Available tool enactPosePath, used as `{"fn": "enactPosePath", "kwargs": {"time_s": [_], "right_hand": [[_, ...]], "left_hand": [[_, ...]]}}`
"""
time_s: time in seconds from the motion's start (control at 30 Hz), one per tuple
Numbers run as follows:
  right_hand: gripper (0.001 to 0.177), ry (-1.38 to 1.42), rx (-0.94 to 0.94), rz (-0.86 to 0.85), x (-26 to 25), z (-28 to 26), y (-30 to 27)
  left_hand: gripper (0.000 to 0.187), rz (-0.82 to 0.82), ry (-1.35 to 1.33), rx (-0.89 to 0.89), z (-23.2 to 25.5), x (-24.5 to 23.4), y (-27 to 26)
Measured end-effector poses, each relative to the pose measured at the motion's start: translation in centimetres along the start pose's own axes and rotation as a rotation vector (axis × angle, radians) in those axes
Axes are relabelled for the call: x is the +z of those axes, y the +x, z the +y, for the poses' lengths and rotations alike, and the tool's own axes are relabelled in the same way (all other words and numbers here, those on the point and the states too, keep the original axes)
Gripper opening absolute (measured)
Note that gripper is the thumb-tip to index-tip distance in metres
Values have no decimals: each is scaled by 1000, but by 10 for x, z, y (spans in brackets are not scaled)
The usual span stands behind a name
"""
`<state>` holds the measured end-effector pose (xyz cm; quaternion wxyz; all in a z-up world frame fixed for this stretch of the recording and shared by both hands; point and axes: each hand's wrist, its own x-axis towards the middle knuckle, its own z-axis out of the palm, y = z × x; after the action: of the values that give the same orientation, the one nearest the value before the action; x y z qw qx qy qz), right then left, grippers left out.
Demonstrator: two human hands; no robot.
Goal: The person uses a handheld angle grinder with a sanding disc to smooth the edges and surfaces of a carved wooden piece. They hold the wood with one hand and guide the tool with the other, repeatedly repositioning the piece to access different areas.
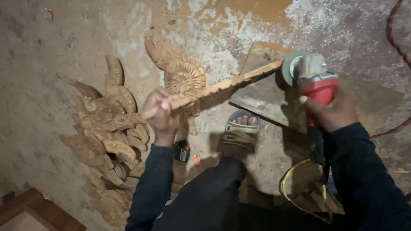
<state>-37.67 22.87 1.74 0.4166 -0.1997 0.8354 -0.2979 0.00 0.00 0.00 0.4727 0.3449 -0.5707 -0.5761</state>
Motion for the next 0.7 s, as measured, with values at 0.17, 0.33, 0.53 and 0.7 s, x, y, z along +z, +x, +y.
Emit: {"fn": "enactPosePath", "kwargs": {"time_s": [0.17, 0.33, 0.53, 0.7], "right_hand": [[50, -9, -177, 54, -8, 3, -2], [46, 52, -251, 38, -10, 0, -6], [45, 44, -270, 33, -8, -4, -10], [48, 12, -256, 7, -8, -8, -16]], "left_hand": [[34, 367, -424, -606, -18, -11, 29], [46, 564, -403, -773, -22, 6, 37], [27, 586, -232, -527, -20, 23, 32], [24, 500, -146, -352, 3, 43, 27]]}}
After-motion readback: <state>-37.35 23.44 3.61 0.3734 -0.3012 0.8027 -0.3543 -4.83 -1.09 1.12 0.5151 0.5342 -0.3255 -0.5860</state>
